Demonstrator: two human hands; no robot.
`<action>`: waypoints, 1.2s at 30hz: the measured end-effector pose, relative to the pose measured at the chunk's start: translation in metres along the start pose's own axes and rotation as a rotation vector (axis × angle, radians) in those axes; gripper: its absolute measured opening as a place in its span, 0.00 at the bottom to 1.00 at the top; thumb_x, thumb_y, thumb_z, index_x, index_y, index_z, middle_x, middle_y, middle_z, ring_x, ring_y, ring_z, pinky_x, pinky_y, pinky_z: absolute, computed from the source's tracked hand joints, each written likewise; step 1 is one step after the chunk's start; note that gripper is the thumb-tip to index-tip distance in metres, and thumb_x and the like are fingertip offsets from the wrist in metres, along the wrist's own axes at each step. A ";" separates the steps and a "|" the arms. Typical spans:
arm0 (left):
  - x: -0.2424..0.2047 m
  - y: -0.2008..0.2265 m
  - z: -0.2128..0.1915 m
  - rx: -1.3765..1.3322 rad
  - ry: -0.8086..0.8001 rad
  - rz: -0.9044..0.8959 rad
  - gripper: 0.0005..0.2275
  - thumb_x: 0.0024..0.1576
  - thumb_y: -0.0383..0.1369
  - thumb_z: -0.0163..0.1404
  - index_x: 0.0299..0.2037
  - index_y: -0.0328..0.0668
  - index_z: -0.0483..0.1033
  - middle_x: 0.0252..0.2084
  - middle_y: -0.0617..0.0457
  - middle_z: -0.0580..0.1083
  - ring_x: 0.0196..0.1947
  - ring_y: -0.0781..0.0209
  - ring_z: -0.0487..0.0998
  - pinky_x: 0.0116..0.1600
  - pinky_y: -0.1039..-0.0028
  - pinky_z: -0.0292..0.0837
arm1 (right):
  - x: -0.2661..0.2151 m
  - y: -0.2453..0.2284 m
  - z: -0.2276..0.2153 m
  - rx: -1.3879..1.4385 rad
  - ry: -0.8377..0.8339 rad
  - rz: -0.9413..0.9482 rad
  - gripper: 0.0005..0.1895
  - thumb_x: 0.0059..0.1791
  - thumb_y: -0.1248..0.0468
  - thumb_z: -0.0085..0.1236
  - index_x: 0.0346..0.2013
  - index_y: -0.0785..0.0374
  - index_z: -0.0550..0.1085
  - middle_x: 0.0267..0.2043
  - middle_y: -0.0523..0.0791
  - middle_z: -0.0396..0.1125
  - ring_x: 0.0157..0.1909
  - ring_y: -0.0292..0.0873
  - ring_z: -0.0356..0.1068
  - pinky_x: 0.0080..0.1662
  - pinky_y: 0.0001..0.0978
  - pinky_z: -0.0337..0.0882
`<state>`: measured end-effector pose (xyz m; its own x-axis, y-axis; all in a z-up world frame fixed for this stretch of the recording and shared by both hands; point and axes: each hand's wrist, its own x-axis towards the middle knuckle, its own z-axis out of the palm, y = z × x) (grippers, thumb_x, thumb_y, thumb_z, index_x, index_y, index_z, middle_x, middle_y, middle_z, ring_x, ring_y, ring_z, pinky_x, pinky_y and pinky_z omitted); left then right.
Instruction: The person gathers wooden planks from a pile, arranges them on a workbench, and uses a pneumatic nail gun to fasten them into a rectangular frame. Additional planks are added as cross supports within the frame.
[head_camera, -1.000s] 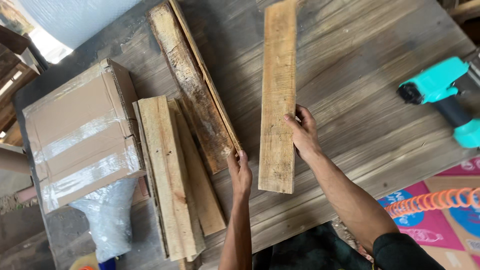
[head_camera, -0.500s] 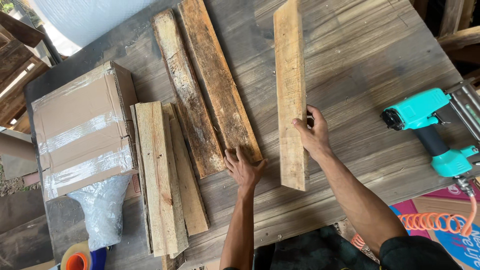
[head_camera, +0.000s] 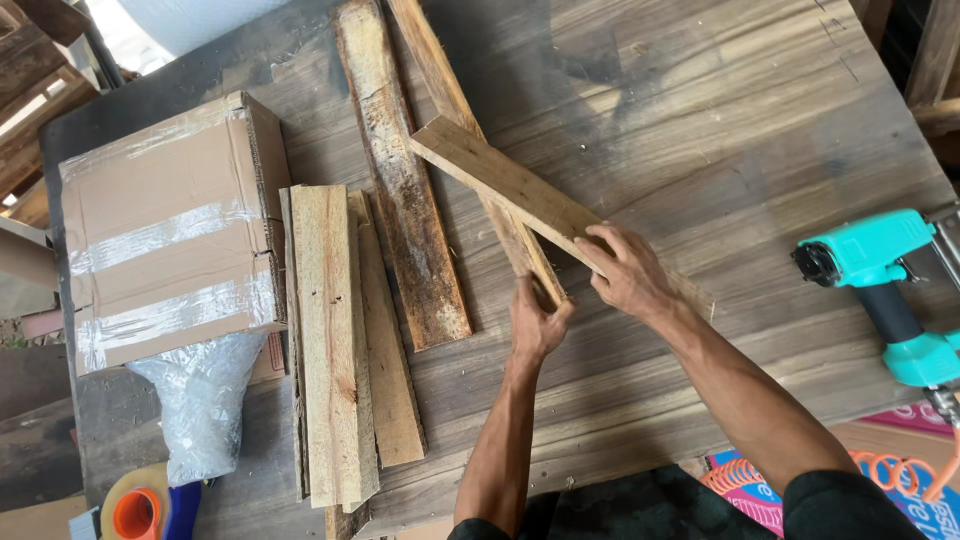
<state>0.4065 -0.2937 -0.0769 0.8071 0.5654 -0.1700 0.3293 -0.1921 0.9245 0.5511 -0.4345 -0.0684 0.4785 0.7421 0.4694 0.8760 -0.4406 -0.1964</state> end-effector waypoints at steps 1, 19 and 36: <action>0.004 -0.009 -0.002 -0.002 0.007 -0.006 0.36 0.40 0.45 0.64 0.59 0.43 0.65 0.50 0.30 0.73 0.56 0.28 0.76 0.53 0.46 0.78 | 0.003 0.001 -0.002 0.006 -0.005 -0.007 0.26 0.42 0.62 0.59 0.56 0.46 0.75 0.58 0.44 0.66 0.62 0.55 0.69 0.60 0.49 0.70; 0.008 0.043 -0.019 -0.021 -0.096 0.026 0.54 0.42 0.39 0.62 0.75 0.27 0.39 0.72 0.21 0.51 0.74 0.23 0.51 0.76 0.43 0.51 | 0.054 0.007 -0.006 0.338 -0.513 0.427 0.55 0.33 0.54 0.70 0.74 0.47 0.59 0.61 0.57 0.63 0.64 0.66 0.65 0.60 0.64 0.66; 0.068 0.054 -0.022 -0.011 -0.186 0.167 0.52 0.33 0.30 0.57 0.74 0.25 0.48 0.71 0.23 0.57 0.72 0.24 0.56 0.74 0.45 0.56 | 0.036 0.065 -0.029 0.195 -0.294 0.384 0.53 0.28 0.52 0.70 0.70 0.43 0.68 0.62 0.48 0.62 0.63 0.58 0.64 0.59 0.61 0.60</action>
<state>0.4685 -0.2482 -0.0309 0.9264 0.3692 -0.0737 0.1794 -0.2609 0.9486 0.6234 -0.4509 -0.0397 0.7399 0.6683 0.0763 0.6157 -0.6273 -0.4769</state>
